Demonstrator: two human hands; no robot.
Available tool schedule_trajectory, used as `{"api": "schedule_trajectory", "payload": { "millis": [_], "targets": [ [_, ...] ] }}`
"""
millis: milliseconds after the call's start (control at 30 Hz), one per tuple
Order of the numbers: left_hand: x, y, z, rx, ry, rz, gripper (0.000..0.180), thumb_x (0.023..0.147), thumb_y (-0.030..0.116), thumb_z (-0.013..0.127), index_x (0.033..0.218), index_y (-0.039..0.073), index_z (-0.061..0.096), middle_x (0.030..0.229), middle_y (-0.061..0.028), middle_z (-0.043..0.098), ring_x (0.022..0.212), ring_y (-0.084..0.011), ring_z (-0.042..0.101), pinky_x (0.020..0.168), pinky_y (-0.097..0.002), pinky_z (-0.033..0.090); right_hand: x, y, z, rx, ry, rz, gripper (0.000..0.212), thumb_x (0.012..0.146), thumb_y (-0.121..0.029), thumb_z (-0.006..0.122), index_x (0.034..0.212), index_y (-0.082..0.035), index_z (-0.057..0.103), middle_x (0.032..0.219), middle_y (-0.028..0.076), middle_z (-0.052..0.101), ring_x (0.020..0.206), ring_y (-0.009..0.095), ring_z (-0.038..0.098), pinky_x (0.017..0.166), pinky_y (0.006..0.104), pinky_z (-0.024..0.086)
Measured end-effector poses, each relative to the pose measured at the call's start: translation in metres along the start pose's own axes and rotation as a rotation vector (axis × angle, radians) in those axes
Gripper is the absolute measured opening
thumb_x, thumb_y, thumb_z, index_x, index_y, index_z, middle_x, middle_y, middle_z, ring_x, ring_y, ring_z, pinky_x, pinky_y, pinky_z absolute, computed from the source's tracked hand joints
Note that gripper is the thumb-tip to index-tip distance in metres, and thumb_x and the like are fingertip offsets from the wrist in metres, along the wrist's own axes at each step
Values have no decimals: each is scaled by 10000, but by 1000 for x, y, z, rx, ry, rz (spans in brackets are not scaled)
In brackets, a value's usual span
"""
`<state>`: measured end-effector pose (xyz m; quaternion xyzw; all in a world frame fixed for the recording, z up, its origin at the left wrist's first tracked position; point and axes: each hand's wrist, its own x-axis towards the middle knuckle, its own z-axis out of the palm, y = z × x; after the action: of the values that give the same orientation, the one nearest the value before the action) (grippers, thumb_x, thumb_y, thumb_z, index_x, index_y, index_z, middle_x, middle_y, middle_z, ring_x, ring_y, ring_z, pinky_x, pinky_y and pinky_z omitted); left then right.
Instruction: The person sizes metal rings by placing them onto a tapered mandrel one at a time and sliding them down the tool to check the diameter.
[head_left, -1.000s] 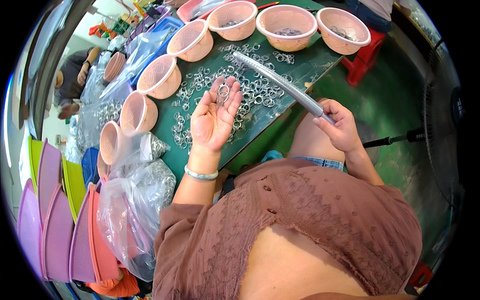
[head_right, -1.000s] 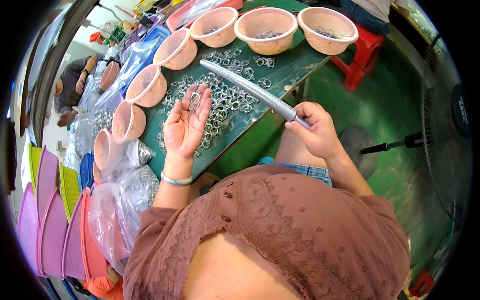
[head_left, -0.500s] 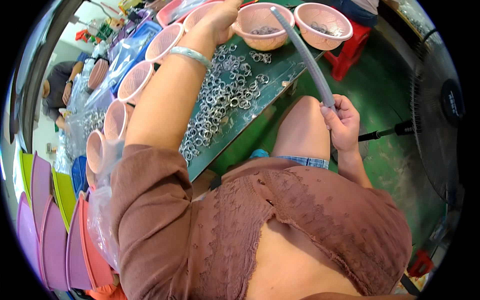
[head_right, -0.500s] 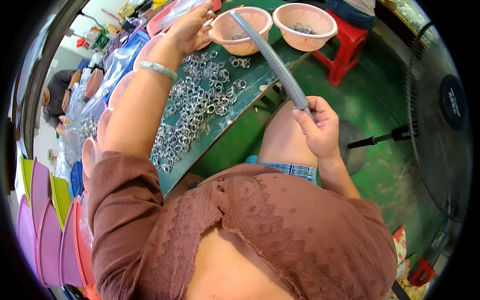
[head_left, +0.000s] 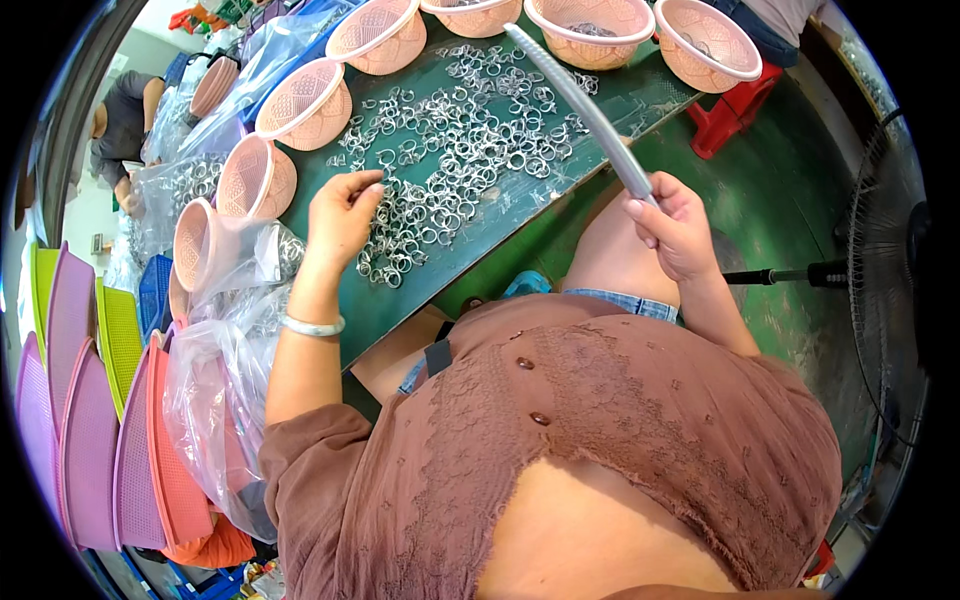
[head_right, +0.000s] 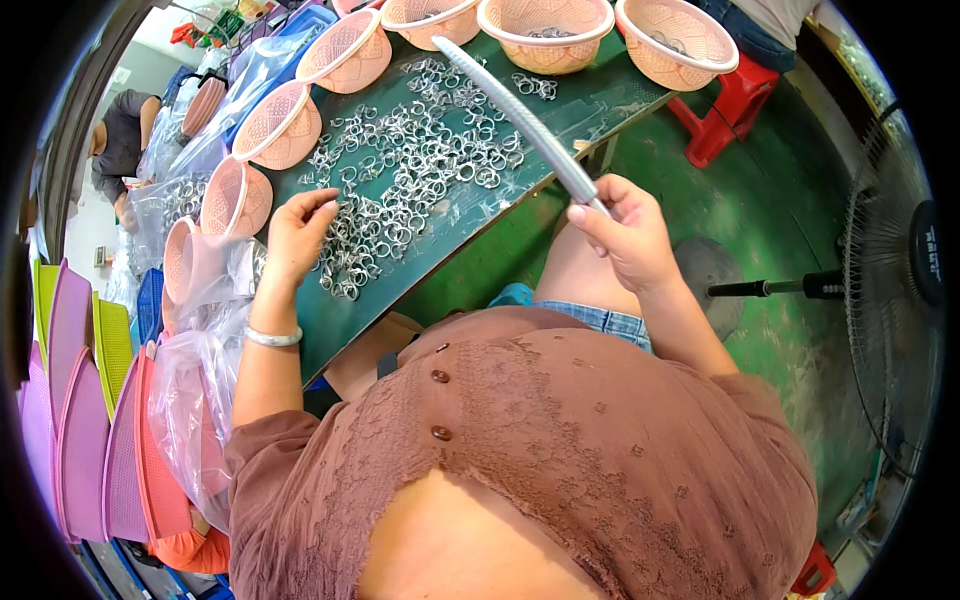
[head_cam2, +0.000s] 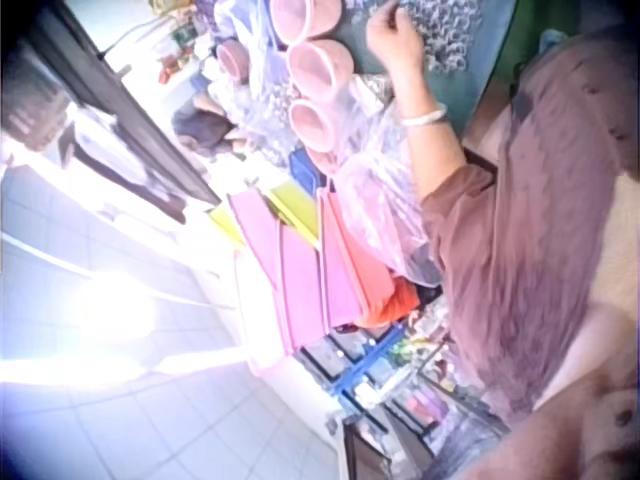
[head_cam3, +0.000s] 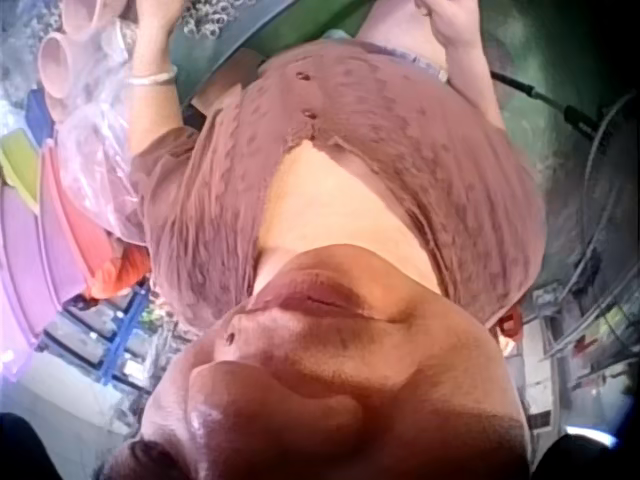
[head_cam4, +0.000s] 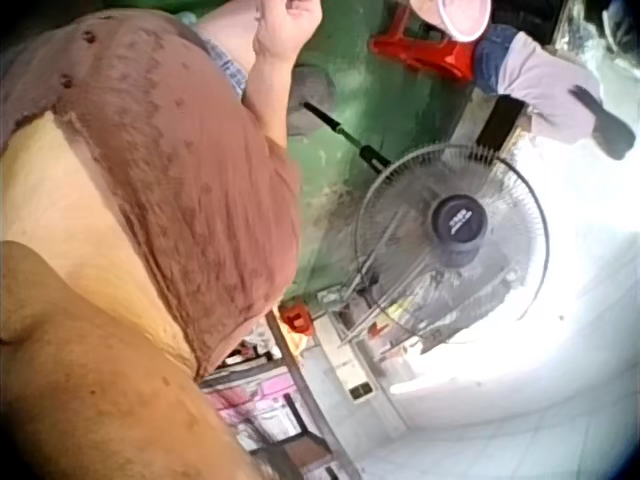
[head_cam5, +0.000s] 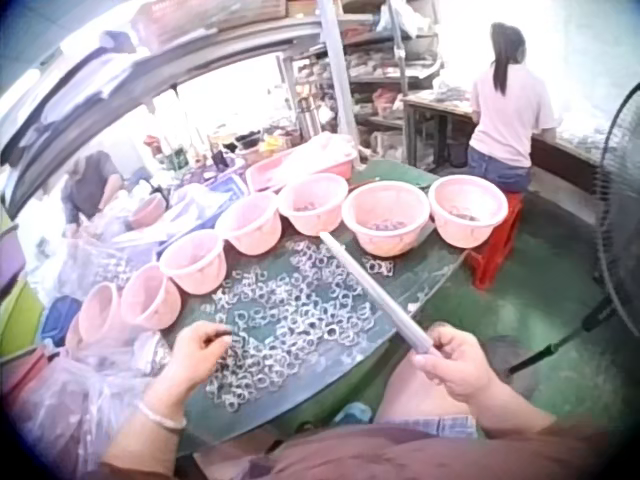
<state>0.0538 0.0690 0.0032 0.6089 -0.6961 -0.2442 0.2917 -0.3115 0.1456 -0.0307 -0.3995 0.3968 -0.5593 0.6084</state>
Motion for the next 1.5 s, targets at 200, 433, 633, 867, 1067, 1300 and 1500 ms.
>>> {"api": "schedule_trajectory", "payload": {
  "millis": [200,433,633,867,1067,1300,1500],
  "targets": [
    [20,50,31,150,-143,442,269,758,145,650,1003,38,616,927,-101,582,857,-224,555,735,-305,450,7,-3,31,-34,-26,-20,174,768,-86,657,859,-8,531,667,-24,491,505,18,405,435,157,302],
    [19,24,33,457,-278,418,469,826,258,561,1262,134,440,1323,-88,426,1237,-310,369,1008,-516,244,-4,-1,20,-145,1,-31,164,764,-72,654,845,5,533,667,-16,496,496,19,402,420,169,318],
    [18,6,5,126,-27,355,356,835,115,517,1180,28,505,1153,-196,543,1075,-332,518,915,-341,402,-4,-4,32,-161,19,-39,161,764,-70,652,843,11,539,648,-19,490,480,20,393,420,165,316],
    [-63,-11,8,431,-148,64,610,761,406,608,1298,177,433,1375,-224,294,1289,-388,239,1003,-587,144,5,5,46,-278,-46,29,176,766,-95,666,843,-6,536,671,-31,489,505,11,400,429,157,307],
    [-53,4,21,459,-145,91,687,737,500,600,1317,184,413,1399,-250,232,1302,-422,183,987,-632,89,15,9,74,-177,-107,95,166,777,-100,660,855,-25,534,693,-34,497,523,10,406,445,154,308],
    [-33,24,35,509,104,249,431,758,368,628,1127,149,587,1224,-180,444,1160,-336,392,956,-581,197,36,12,95,-179,-150,111,147,741,-62,646,850,-22,555,707,-13,528,567,38,465,509,176,373],
    [-9,46,59,307,77,572,289,723,258,666,978,124,646,969,-67,568,954,-238,509,864,-416,305,66,16,102,-561,-168,145,134,714,-30,604,840,5,579,707,34,572,602,82,524,537,225,428]
  ]
}}
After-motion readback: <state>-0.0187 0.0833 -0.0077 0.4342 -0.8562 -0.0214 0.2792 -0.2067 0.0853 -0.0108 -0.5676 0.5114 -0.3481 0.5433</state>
